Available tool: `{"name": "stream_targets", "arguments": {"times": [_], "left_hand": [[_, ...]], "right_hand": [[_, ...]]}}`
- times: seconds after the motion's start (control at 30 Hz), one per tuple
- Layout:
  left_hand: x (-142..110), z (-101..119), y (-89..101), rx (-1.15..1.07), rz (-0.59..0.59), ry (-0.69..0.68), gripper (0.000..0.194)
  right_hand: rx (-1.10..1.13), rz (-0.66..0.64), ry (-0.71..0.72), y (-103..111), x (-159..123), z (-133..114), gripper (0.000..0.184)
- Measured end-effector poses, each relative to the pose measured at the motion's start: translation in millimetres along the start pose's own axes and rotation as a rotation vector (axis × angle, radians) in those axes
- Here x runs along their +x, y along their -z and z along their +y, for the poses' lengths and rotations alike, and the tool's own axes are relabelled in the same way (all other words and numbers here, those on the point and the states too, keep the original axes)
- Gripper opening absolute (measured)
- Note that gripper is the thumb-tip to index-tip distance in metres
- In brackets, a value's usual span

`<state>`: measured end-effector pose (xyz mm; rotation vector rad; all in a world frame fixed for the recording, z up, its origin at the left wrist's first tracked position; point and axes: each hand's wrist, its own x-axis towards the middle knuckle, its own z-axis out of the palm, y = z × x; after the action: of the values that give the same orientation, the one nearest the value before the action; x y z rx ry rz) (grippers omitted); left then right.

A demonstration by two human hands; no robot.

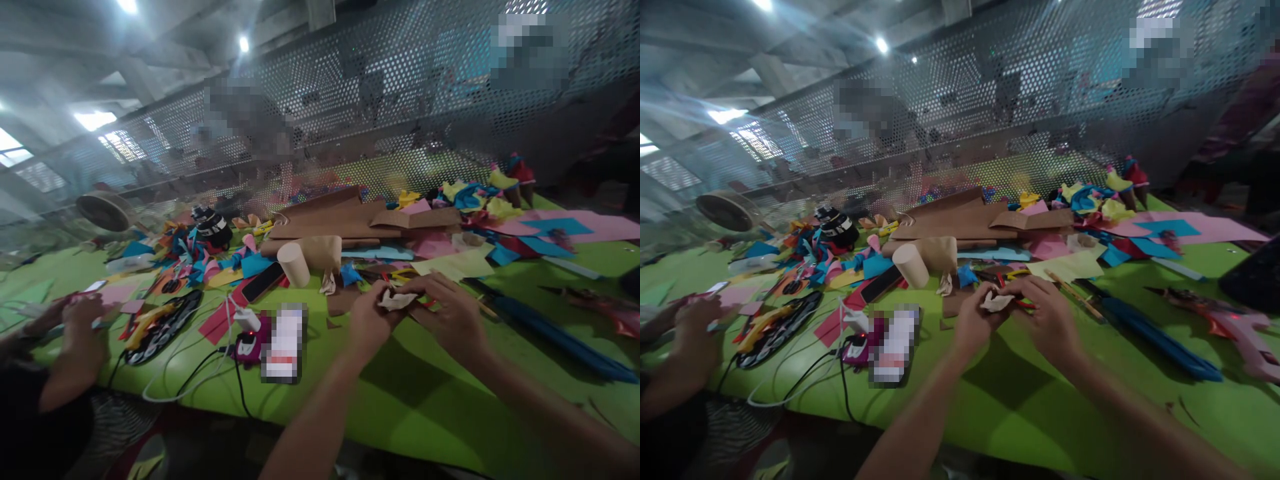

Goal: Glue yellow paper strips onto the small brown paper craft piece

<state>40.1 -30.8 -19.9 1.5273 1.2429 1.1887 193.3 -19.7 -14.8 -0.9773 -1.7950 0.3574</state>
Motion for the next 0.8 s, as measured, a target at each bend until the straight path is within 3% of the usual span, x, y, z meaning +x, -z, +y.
{"name": "stream_targets", "arguments": {"times": [0.13, 0.27, 0.43, 0.6, 0.67, 0.8], "left_hand": [[-0.7, 0.3, 0.1, 0.088, -0.042, 0.001, 0.020], [-0.1, -1.6, 2.4, 0.106, -0.051, -0.059, 0.025], [0.5, -3.7, 3.3, 0.044, 0.002, -0.074, 0.028], [4.3, -5.6, -0.7, -0.230, 0.032, 0.032, 0.029], [6.4, -7.1, -2.0, -0.304, 0.038, 0.071, 0.026], [9.9, -11.7, -3.3, -0.456, -0.005, 0.054, 0.033]], "right_hand": [[-0.083, -0.016, 0.073, 1.0, 1.1, -0.3, 0.015], [-0.185, -0.133, 0.136, 5.3, 4.8, -10.3, 0.018], [-0.116, -0.227, 0.170, 5.2, 7.2, -15.8, 0.018], [0.014, -0.103, 0.074, 0.1, 4.6, -8.4, 0.010], [0.021, -0.032, 0.048, 0.0, 3.6, -7.8, 0.017], [-0.055, 0.024, 0.171, 2.4, 3.5, -9.8, 0.018]]}}
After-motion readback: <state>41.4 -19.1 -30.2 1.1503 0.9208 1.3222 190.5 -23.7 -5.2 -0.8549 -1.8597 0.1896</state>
